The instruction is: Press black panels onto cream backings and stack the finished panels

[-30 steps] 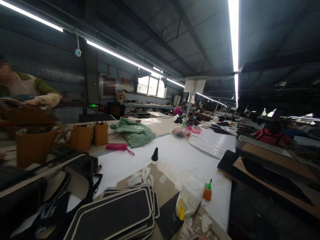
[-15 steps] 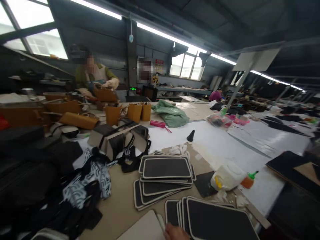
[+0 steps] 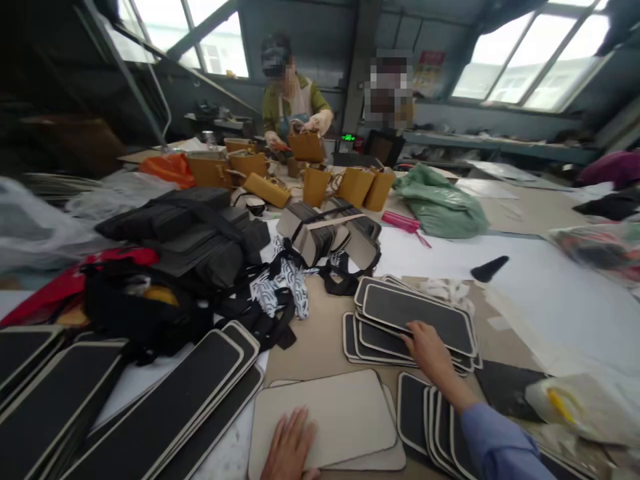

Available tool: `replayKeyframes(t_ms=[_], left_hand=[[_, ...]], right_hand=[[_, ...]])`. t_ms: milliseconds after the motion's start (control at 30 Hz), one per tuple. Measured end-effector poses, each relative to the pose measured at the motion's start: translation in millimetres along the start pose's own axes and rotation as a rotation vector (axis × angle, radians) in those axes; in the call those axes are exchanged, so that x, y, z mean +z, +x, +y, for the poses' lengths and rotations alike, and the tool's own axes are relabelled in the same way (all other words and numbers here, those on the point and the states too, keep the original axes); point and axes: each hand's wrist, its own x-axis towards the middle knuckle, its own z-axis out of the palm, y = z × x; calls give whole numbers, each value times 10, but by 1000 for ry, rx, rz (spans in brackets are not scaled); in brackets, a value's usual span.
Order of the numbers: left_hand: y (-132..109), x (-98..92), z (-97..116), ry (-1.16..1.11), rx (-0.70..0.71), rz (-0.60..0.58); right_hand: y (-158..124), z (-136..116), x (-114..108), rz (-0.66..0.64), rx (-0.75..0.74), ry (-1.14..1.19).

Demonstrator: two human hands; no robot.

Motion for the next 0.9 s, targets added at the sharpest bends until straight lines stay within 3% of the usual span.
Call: replayKeyframes(t_ms=[100,200,367,567,733,900], left_hand=[[7,-192,129,110,-19,-32],[74,-347,221,80,-68,-130],[125,-460,249,8,-121,-222],[125,-455,244,24,-170,-232],[81,-277,96,188,-28,-90],[139,33,-118,586,179,343]], right_hand=[[201,84,58,88,-135,-93],[160,22,197,170,-291,-134],[-291,-350,568,-3,-540,77],[-600,-559,761,-70,-574,73],[-660,-496,881,17,-584,63],[-603,-338,1153,212,-722,50]])
